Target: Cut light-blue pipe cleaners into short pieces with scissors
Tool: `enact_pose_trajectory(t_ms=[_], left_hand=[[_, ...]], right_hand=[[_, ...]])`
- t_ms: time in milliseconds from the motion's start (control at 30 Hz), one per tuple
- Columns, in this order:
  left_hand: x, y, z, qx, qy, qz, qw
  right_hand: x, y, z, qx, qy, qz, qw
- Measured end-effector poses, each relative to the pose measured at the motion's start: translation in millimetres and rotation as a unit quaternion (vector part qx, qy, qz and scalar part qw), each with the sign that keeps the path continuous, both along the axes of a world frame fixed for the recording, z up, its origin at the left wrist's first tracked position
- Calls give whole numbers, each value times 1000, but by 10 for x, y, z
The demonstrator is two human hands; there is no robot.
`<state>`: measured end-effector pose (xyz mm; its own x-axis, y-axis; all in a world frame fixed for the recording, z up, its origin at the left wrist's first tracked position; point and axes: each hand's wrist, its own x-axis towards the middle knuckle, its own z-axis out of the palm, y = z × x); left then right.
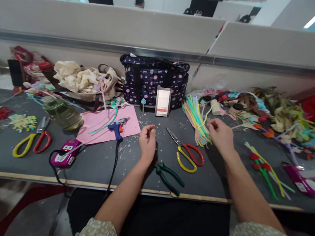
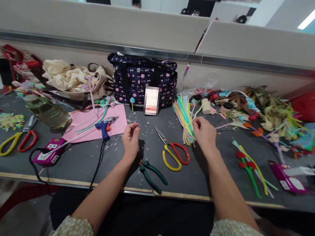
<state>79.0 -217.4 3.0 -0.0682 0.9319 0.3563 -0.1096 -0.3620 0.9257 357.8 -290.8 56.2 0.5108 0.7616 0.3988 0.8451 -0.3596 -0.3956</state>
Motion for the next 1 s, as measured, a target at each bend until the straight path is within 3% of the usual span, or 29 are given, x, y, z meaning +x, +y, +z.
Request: enact_pose_trajectory(t_ms=[100, 233, 500, 767, 1000], left_hand=[[-6, 8, 19, 7, 6, 5, 1000], [-3, 25, 5, 23, 21, 19, 999], [-1, 38, -36, 39, 64, 12, 997], [0, 53, -15, 60, 78, 20, 995], [16, -21, 22, 90, 121, 6, 988]], right_hand=[[124, -111, -69, -43, -14, -36, 998], [196, -110, -184, -57, -41, -27, 997], [106, -8, -315, -148, -14, -41, 988], [102, 53, -427, -91, -41, -21, 995], [34, 71, -479, -133, -21, 4, 991]])
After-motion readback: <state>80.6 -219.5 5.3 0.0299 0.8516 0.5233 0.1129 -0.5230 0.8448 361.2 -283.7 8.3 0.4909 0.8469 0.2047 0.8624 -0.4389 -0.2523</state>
